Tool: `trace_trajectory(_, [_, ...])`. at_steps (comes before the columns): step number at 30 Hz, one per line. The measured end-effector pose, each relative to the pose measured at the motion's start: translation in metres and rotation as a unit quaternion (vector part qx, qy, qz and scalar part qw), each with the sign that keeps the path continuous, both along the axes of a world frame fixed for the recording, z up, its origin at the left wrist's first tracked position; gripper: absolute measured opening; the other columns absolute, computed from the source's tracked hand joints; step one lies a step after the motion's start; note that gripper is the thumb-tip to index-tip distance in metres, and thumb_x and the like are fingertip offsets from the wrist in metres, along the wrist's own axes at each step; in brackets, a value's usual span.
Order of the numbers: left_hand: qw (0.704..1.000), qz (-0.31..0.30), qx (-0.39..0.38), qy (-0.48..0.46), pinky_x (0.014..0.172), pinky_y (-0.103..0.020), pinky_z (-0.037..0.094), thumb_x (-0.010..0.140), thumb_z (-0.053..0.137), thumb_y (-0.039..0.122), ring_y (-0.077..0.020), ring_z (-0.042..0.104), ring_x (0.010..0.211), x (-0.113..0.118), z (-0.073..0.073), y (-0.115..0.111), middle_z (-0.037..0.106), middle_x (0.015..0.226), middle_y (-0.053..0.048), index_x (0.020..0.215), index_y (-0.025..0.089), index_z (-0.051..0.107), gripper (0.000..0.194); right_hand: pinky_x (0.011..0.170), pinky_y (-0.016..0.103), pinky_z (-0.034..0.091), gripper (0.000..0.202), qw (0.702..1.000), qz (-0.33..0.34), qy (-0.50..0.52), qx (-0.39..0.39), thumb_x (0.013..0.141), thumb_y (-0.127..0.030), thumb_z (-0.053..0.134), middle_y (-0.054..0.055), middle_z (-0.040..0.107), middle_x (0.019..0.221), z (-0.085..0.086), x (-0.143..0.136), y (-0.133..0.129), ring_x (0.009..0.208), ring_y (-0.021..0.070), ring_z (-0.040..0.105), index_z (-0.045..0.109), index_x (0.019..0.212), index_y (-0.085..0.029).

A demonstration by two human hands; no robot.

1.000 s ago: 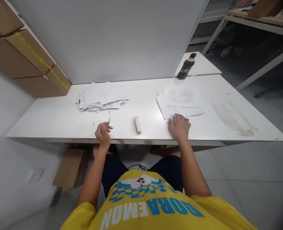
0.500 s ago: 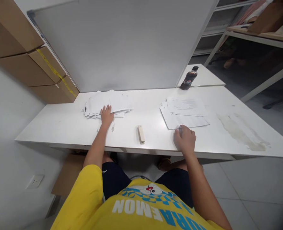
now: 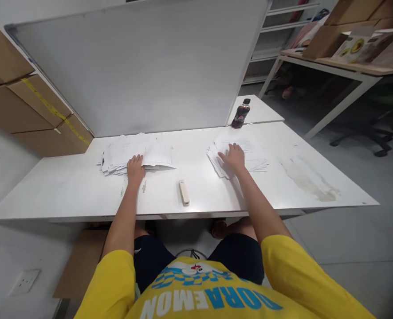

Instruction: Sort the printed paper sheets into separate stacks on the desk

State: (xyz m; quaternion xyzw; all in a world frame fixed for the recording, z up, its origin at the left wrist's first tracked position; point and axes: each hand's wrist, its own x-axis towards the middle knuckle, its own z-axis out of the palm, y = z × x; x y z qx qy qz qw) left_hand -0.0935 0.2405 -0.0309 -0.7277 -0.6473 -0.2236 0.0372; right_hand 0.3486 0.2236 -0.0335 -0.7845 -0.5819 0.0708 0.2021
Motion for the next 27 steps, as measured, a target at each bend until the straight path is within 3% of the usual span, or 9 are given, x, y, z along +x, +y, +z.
trace_trajectory(4, [1.0, -0.015, 0.001, -0.024, 0.119, -0.052, 0.022, 0.082, 0.055, 0.014, -0.031, 0.035, 0.144, -0.003, 0.002, 0.0, 0.049, 0.148, -0.014, 0.136, 0.012, 0.053, 0.054, 0.109, 0.055, 0.029, 0.063, 0.996, -0.001, -0.003, -0.091, 0.09, -0.043, 0.047, 0.026, 0.042, 0.148, 0.006, -0.014, 0.002, 0.137, 0.0377, 0.036, 0.042, 0.14, -0.006])
trace_trajectory(7, [0.997, -0.036, 0.034, -0.065, 0.117, -0.054, 0.026, 0.083, 0.054, 0.011, -0.0324, 0.041, 0.14, -0.004, 0.003, 0.001, 0.055, 0.142, -0.016, 0.13, 0.009, 0.057, 0.047, 0.102, 0.051, 0.037, 0.053, 0.999, -0.02, -0.012, -0.041, 0.091, -0.029, 0.042, 0.026, 0.058, 0.13, -0.004, -0.024, -0.029, 0.124, 0.0355, 0.05, 0.045, 0.138, -0.005])
trace_trajectory(10, [0.986, -0.075, 0.1, -0.111, 0.116, -0.055, 0.03, 0.085, 0.051, 0.01, -0.0323, 0.05, 0.133, 0.001, 0.003, -0.008, 0.063, 0.131, -0.017, 0.123, 0.006, 0.06, 0.039, 0.104, 0.051, 0.037, 0.053, 0.999, -0.017, -0.003, 0.038, 0.092, -0.027, 0.038, 0.026, 0.06, 0.129, -0.015, -0.034, -0.071, 0.123, 0.035, 0.052, 0.044, 0.14, -0.004])
trace_trajectory(13, [0.98, -0.094, 0.13, -0.118, 0.117, -0.049, 0.032, 0.087, 0.053, 0.011, -0.0298, 0.051, 0.132, 0.027, 0.005, -0.047, 0.063, 0.131, -0.015, 0.126, 0.006, 0.059, 0.04, 0.111, 0.052, 0.031, 0.054, 0.99, 0.012, 0.05, 0.131, 0.094, -0.033, 0.035, 0.025, 0.053, 0.139, -0.013, -0.043, -0.11, 0.131, 0.0338, 0.045, 0.047, 0.137, -0.004])
trace_trajectory(16, [0.966, -0.101, 0.192, -0.138, 0.116, -0.042, 0.035, 0.09, 0.05, 0.011, -0.0276, 0.046, 0.137, 0.07, 0.013, -0.118, 0.055, 0.141, -0.015, 0.139, 0.011, 0.051, 0.049, 0.113, 0.051, 0.03, 0.057, 0.964, 0.017, 0.183, 0.19, 0.093, -0.047, 0.038, 0.022, 0.055, 0.138, -0.001, -0.056, -0.149, 0.132, 0.0323, 0.044, 0.054, 0.132, -0.008])
trace_trajectory(18, [0.963, -0.089, 0.208, -0.149, 0.117, -0.044, 0.034, 0.093, 0.041, 0.011, -0.027, 0.038, 0.143, 0.099, 0.024, -0.169, 0.048, 0.149, -0.013, 0.149, 0.017, 0.04, 0.056, 0.108, 0.051, 0.038, 0.06, 0.914, 0.033, 0.378, 0.146, 0.091, -0.059, 0.041, 0.018, 0.064, 0.127, 0.006, -0.072, -0.178, 0.122, 0.0308, 0.054, 0.058, 0.128, -0.014])
trace_trajectory(21, [0.967, -0.118, 0.172, -0.148, 0.118, -0.047, 0.033, 0.094, 0.04, 0.014, -0.0292, 0.025, 0.148, 0.122, 0.04, -0.226, 0.045, 0.151, -0.011, 0.154, 0.019, 0.03, 0.061, 0.1, 0.048, 0.046, 0.06, 0.739, 0.09, 0.668, 0.001, 0.086, -0.068, 0.049, 0.012, 0.069, 0.121, 0.008, -0.11, -0.22, 0.115, 0.0293, 0.061, 0.062, 0.123, -0.022])
trace_trajectory(24, [0.976, -0.155, 0.086, -0.125, 0.118, -0.055, 0.03, 0.088, 0.041, 0.005, -0.031, 0.008, 0.151, 0.124, 0.039, -0.249, 0.036, 0.157, -0.006, 0.15, 0.024, 0.04, 0.065, 0.102, 0.044, 0.046, 0.05, 0.605, 0.094, 0.789, -0.052, 0.08, -0.061, 0.064, 0.006, 0.069, 0.123, 0.003, -0.145, -0.247, 0.123, 0.0281, 0.058, 0.067, 0.117, -0.028])
trace_trajectory(27, [0.983, -0.167, 0.02, -0.071, 0.118, -0.065, 0.02, 0.079, 0.045, -0.003, -0.0341, -0.005, 0.151, 0.121, 0.02, -0.254, 0.032, 0.159, -0.004, 0.143, 0.025, 0.049, 0.07, 0.099, 0.045, 0.05, 0.049, 0.525, 0.034, 0.85, -0.033, 0.078, -0.065, 0.063, 0.003, 0.07, 0.122, -0.004, -0.152, -0.252, 0.122, 0.0292, 0.059, 0.069, 0.11, -0.029])
